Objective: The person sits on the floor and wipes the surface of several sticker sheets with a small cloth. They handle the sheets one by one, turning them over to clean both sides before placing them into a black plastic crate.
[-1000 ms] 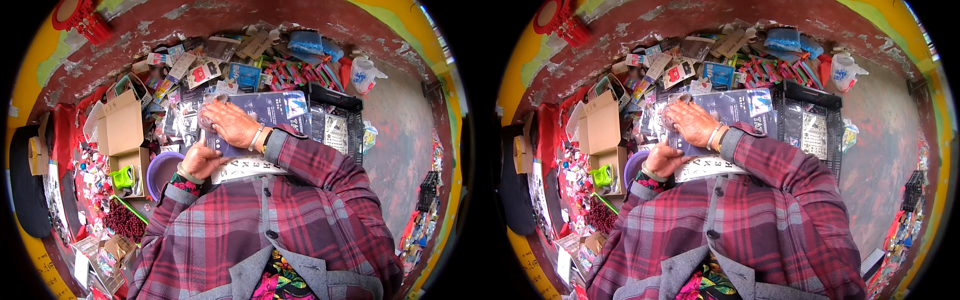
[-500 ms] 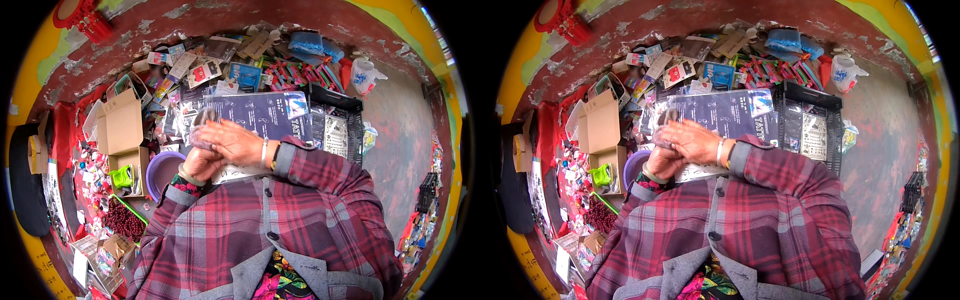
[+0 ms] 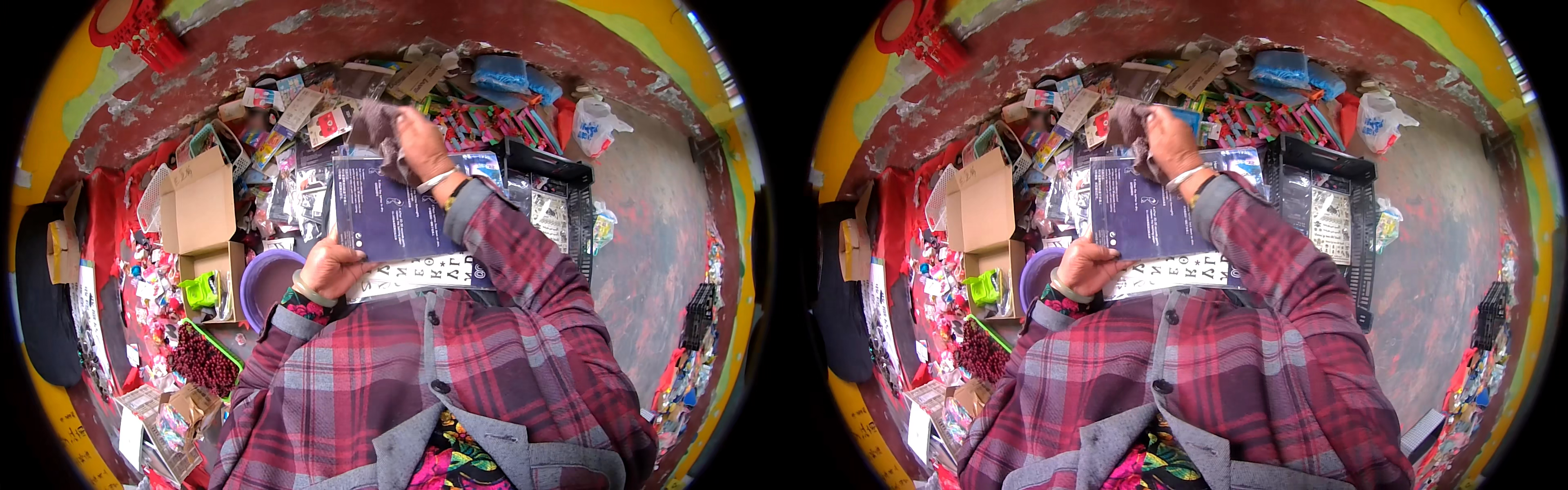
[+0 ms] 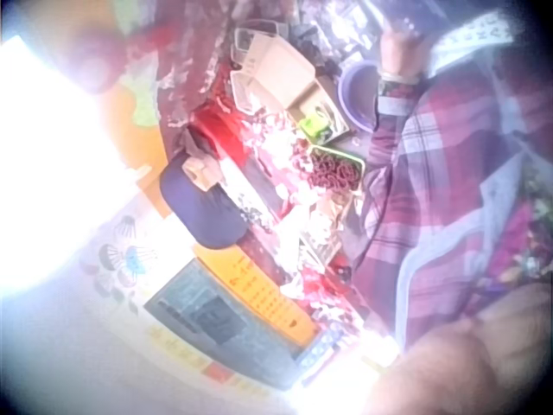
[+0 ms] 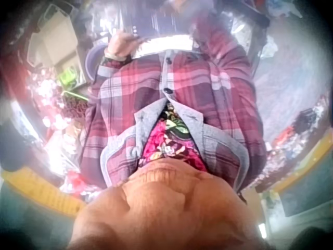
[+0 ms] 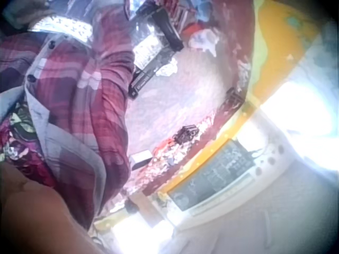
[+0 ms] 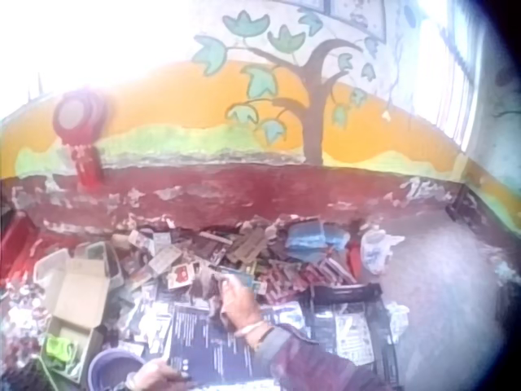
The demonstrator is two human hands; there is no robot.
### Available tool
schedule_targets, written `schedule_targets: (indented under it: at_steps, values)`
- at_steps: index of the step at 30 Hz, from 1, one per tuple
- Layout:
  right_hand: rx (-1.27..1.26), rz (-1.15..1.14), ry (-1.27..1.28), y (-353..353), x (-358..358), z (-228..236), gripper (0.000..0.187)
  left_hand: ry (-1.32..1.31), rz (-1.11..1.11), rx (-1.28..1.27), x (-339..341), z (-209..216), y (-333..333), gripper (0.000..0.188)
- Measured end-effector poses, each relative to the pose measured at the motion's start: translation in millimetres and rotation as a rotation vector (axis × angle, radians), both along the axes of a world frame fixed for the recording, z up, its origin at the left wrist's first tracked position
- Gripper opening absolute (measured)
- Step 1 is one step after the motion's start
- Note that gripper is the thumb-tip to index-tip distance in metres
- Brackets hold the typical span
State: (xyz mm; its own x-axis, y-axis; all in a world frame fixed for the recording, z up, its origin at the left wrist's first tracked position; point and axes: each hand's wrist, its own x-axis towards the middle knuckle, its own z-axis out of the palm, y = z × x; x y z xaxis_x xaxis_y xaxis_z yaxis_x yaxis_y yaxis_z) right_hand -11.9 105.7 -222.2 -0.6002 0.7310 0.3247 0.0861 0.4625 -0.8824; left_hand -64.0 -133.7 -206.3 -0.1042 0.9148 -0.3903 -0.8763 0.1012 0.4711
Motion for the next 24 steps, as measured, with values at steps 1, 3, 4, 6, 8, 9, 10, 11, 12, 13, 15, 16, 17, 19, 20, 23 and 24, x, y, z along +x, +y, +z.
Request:
schedule_targets:
  at_steps: [1, 3, 4, 6, 8, 9, 10, 11, 12, 13, 15, 16, 17, 19, 20, 23, 24]
  values:
    - [-0.035, 0.016, 0.133, 7.8, 3.4, 1.8, 0.023, -0.012, 0.005, 0.027, 0.5, 0.2, 0.4, 0.058]
    - [-0.122, 0.143, 0.129, -3.5, 14.9, 23.6, 0.022, -0.021, -0.001, 0.051, -3.1, -11.8, -3.1, 0.052]
    - [-0.165, 0.208, 0.126, -12.8, 20.7, 35.1, 0.022, -0.026, -0.002, 0.064, -4.2, -16.2, -4.5, 0.049]
    - [0.017, 0.351, 0.09, -30.2, 25.8, 35.2, 0.023, -0.186, 0.019, 0.113, -3.7, -17.2, -2.4, 0.045]
    - [0.062, 0.494, -0.004, -40.1, 27.1, 7.1, 0.027, -0.245, -0.005, 0.17, -2.7, -12.8, 3.0, 0.068]
    - [-0.114, 0.572, -0.222, -47.1, 27.1, 3.8, 0.032, -0.245, 0.019, 0.172, 0.3, -9.4, 3.6, 0.069]
    - [0.076, 0.549, -0.233, -55.5, 27.6, -2.4, 0.031, -0.246, 0.043, 0.174, 3.6, -6.4, 4.3, 0.07]
    - [0.268, 0.522, -0.241, -63.5, 27.6, -6.9, 0.031, -0.245, 0.066, 0.177, 4.9, -4.8, 4.7, 0.072]
    - [0.211, 0.55, -0.243, -69.5, 27.6, -9.9, 0.033, -0.21, 0.059, 0.155, 2.9, -13.6, 4.4, 0.073]
    - [0.23, 0.628, -0.225, -74.9, 29.4, -13.2, 0.037, -0.236, 0.089, 0.165, 2.7, -16.3, 3.5, 0.072]
    - [0.356, 0.72, -0.253, -94.0, 40.3, -2.3, 0.039, -0.29, 0.15, 0.187, 1.4, -20.1, 2.2, 0.071]
    - [0.371, 0.769, -0.265, -100.1, 45.3, -4.7, 0.041, -0.336, 0.145, 0.256, -1.6, -28.2, 0.4, 0.067]
    - [0.374, 0.796, -0.209, -105.8, 52.1, -0.8, 0.042, -0.338, 0.153, 0.266, -0.2, -26.8, -1.7, 0.069]
    - [0.344, 0.822, -0.149, -110.1, 67.9, 0.6, 0.045, -0.348, 0.151, 0.283, 2.0, -22.9, -1.4, 0.074]
    - [0.358, 0.835, -0.171, -110.5, 75.3, 0.4, 0.044, -0.332, 0.174, 0.18, 0.7, -25.9, -0.4, 0.074]
    - [0.392, 0.9, -0.253, -105.4, 91.4, 0.7, 0.041, -0.252, 0.163, 0.127, 1.5, -22.4, -2.0, 0.072]
    - [0.397, 0.939, -0.291, -102.9, 94.8, 2.8, 0.041, -0.219, 0.178, 0.11, 3.3, -17.4, 0.3, 0.069]
